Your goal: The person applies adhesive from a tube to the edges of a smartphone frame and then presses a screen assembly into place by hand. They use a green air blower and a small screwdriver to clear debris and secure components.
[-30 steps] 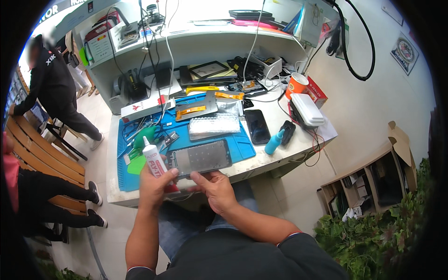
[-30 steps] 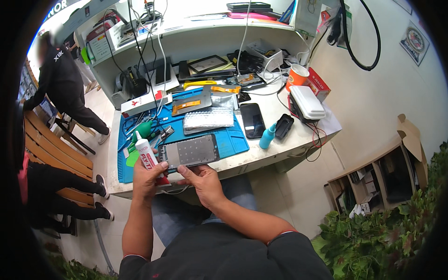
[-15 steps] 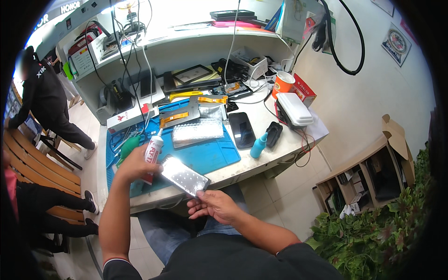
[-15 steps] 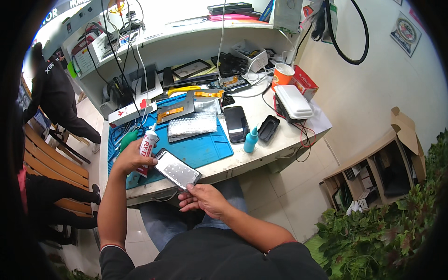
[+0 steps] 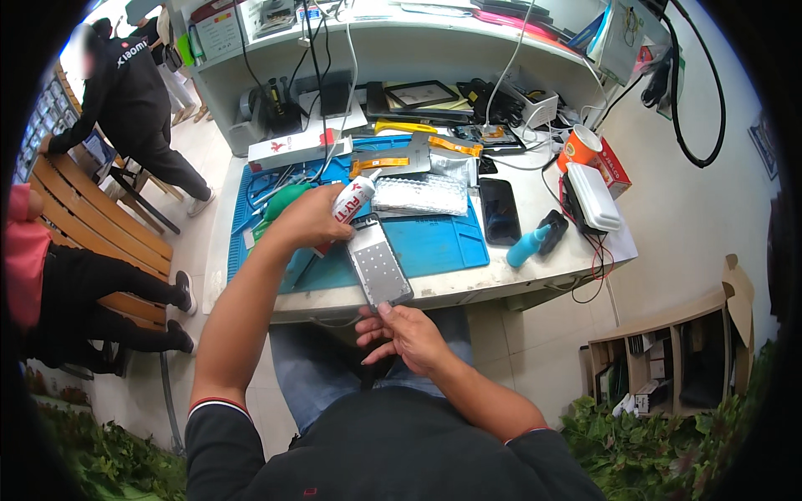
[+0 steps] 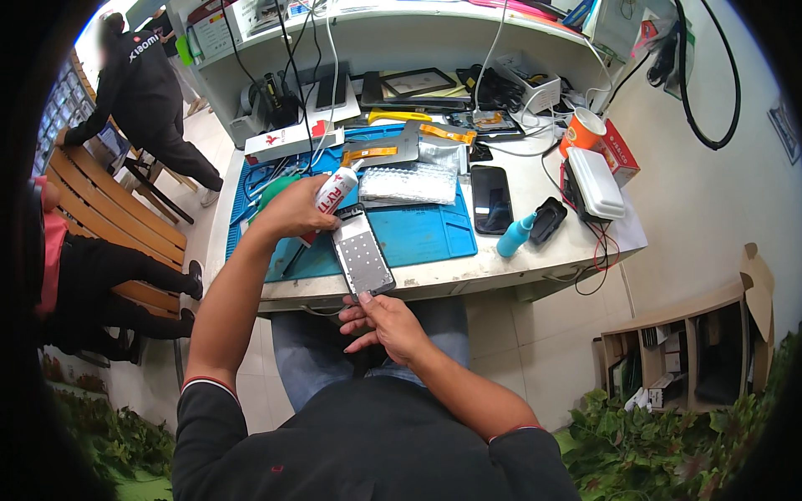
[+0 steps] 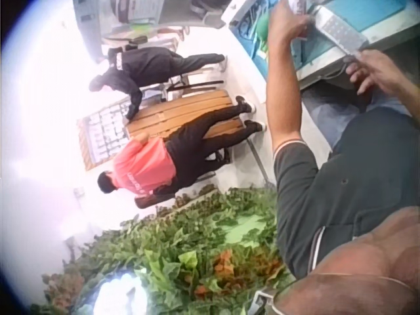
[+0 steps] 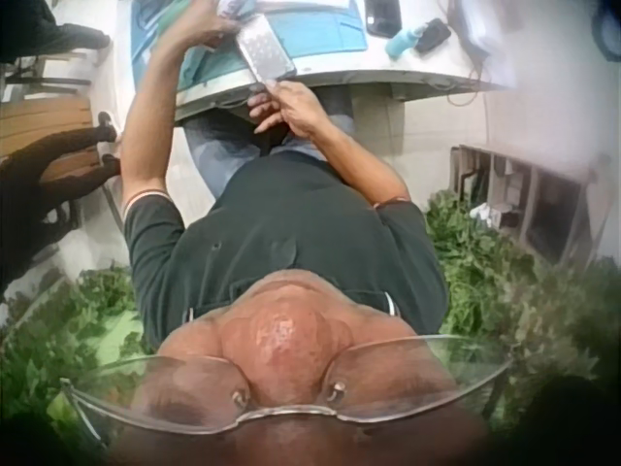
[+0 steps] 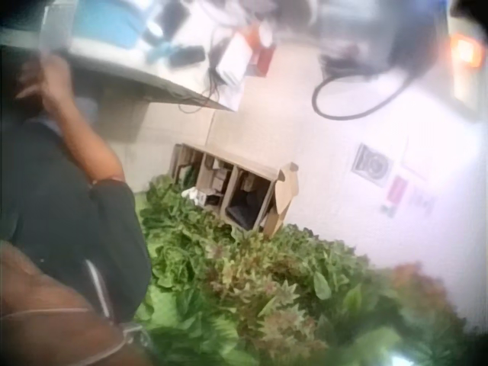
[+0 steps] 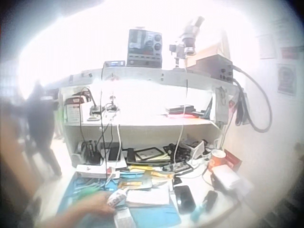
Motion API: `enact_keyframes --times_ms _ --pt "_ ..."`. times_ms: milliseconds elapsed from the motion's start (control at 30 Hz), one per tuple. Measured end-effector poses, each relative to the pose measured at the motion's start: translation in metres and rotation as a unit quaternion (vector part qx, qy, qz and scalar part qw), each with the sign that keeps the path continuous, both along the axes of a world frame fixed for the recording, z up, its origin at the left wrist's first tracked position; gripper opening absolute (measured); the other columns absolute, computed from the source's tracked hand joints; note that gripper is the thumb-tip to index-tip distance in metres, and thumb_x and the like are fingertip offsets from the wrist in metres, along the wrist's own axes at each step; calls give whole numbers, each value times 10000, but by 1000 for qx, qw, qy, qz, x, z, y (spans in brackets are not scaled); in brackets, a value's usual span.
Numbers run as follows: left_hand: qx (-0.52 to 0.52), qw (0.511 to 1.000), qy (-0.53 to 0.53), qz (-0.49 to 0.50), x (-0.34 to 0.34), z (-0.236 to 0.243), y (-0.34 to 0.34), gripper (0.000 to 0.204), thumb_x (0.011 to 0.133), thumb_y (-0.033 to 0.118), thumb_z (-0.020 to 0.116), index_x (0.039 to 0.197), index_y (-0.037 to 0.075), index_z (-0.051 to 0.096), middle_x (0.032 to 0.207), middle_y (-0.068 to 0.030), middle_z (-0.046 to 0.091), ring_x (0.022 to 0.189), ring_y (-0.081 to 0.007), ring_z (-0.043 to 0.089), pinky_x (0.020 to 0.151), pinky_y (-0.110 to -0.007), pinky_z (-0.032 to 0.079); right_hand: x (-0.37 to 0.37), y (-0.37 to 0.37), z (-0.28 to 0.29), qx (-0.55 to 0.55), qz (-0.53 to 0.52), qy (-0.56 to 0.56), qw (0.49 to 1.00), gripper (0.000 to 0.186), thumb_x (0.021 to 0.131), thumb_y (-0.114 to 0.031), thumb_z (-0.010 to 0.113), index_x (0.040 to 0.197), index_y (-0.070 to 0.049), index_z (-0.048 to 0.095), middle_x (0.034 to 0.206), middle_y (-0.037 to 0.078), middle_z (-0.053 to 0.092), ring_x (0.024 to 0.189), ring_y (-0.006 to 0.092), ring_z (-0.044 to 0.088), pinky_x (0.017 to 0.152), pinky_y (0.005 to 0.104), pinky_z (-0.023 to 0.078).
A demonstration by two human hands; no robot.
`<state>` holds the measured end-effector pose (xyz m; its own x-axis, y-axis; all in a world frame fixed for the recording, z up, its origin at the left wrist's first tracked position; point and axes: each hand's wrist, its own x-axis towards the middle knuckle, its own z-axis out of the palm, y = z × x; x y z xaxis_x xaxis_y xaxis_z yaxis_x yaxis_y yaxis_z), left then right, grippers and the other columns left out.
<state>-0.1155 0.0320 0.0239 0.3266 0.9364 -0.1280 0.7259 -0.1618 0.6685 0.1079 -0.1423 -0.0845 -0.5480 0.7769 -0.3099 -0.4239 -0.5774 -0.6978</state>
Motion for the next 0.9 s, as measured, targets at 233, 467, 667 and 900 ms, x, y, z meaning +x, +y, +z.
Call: enact_keyframes --times_ms 233,467,667,900 --pt "-3 998 -50 33 5 11 -25 606 763 270 965 1238 41 667 989 -137 745 814 -230 729 776 -376 593 1 -2 3 26 28 -109 993 722 1140 -573 473 1390 94 591 1188 185 691 1036 255 720 738 424 684" --pt "61 953 16 -296 -31 38 -121 562 905 374 870 1344 113 634 1077 -146 765 877 -339 768 753 -431 610 70 -18 56 72 50 -145 986 831 1118 -717 356 1032 34 701 848 79 684 681 158 688 587 294 588" --pt "139 929 159 -305 0 31 -169 376 976 219 709 1298 58 601 959 -113 663 806 -317 740 665 -458 593 58 -30 73 109 136 -257 951 545 1165 -530 474 894 -75 603 739 -8 566 559 66 505 502 249 434" --pt "92 939 163 -288 2 26 -185 432 986 234 698 1378 83 600 1033 -120 705 821 -342 747 682 -465 600 53 -34 67 181 110 -274 938 407 1150 -399 570 960 -43 630 782 23 586 626 106 555 543 297 471"
